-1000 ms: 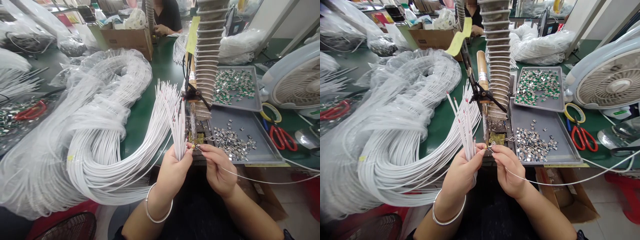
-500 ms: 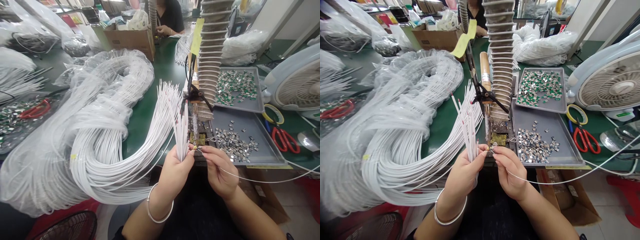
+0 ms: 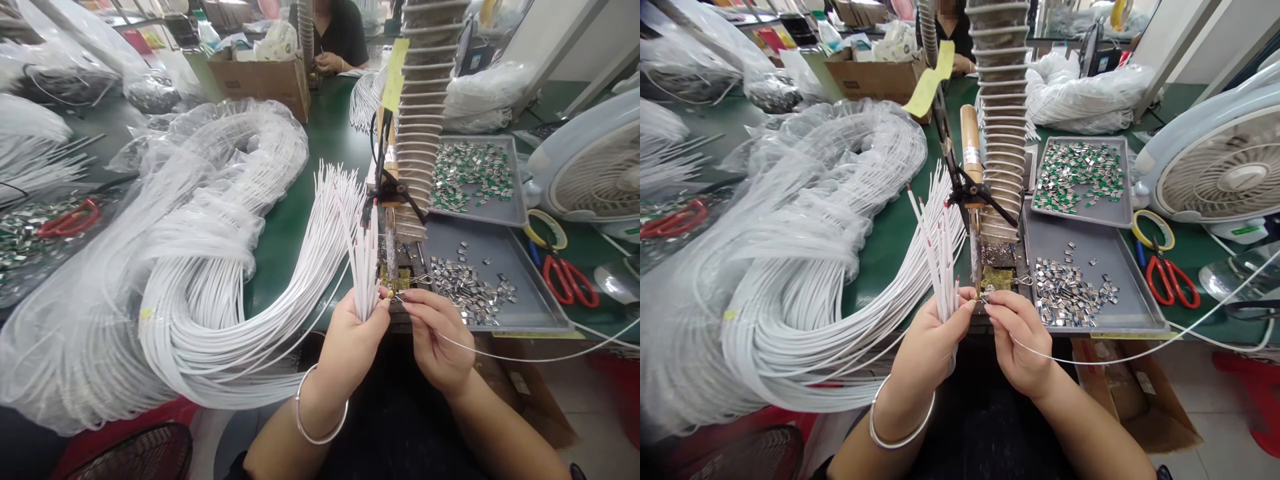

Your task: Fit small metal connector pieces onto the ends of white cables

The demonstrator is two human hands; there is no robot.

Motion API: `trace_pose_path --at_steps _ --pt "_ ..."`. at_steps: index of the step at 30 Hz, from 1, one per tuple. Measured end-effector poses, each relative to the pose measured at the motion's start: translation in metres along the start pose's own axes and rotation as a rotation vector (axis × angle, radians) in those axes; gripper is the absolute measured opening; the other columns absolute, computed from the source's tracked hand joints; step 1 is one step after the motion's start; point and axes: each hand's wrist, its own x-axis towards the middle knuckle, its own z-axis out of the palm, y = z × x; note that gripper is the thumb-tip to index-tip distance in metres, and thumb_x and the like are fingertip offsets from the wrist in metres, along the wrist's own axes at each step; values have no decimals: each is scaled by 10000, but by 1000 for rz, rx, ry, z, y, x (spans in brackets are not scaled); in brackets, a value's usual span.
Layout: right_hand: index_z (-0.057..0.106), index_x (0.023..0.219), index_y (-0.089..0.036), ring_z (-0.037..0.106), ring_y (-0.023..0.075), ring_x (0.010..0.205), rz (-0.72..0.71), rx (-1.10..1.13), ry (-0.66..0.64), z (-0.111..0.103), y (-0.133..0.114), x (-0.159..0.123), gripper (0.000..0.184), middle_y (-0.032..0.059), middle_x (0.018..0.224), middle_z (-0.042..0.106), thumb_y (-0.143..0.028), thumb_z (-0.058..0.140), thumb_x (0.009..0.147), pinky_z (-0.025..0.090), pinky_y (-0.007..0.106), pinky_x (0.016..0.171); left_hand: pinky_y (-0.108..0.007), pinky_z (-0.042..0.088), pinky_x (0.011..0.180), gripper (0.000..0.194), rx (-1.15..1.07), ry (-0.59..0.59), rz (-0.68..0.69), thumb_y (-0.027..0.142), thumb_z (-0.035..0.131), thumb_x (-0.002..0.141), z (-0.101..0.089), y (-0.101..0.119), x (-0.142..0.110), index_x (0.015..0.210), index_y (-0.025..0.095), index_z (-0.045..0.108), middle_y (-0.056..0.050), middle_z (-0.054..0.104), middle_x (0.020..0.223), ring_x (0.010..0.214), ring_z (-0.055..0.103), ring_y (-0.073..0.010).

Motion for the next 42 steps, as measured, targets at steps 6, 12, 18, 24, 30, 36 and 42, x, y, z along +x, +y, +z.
trace_pose_path --at_steps 6,12,18,24,30,36,42 --pt "622 1029 -169 640 166 950 -4 -4 -3 -1 -1 1 277 93 978 644 -11 515 829 577 311 800 -191 409 684 66 -10 -5 15 229 581 830 1 5 -2 878 193 610 40 537 707 637 469 -75" --pt "623 1030 -185 652 171 927 -1 -15 -5 -2 -2 1 272 84 965 655 -29 518 834 584 319 775 -208 413 702 88 5 0 23 240 589 830 0 5 -2 893 186 617 27 554 738 653 480 -86" --pt "607 1044 -193 669 187 903 35 12 1 -2 0 -7 273 85 962 674 -51 488 844 590 346 746 -201 405 683 83 -5 2 -1 241 588 832 -2 -1 -3 894 194 616 30 564 751 645 475 -82" --pt "594 1018 -195 681 185 873 108 105 46 2 2 -10 263 79 929 689 -36 482 839 594 347 730 -195 387 629 92 -9 2 -16 242 593 830 -2 -4 0 899 189 623 32 556 725 595 437 -73" --pt "615 959 -190 682 179 892 135 106 29 3 4 -8 213 78 942 694 -53 502 841 592 331 758 -191 389 619 96 3 -15 -41 262 593 837 -2 -1 -1 887 183 616 34 549 714 574 420 -64" --pt "613 964 -201 683 183 900 119 85 31 3 5 -7 208 77 960 694 -67 500 852 598 340 750 -194 384 586 97 -1 -7 -35 261 599 824 -1 1 -1 868 178 621 42 535 667 537 407 -64" --pt "613 956 -200 688 186 892 94 59 43 5 5 -6 193 79 949 701 -79 502 856 599 343 743 -205 382 571 128 0 22 -30 290 624 803 0 0 2 866 179 638 46 522 621 526 416 -77"
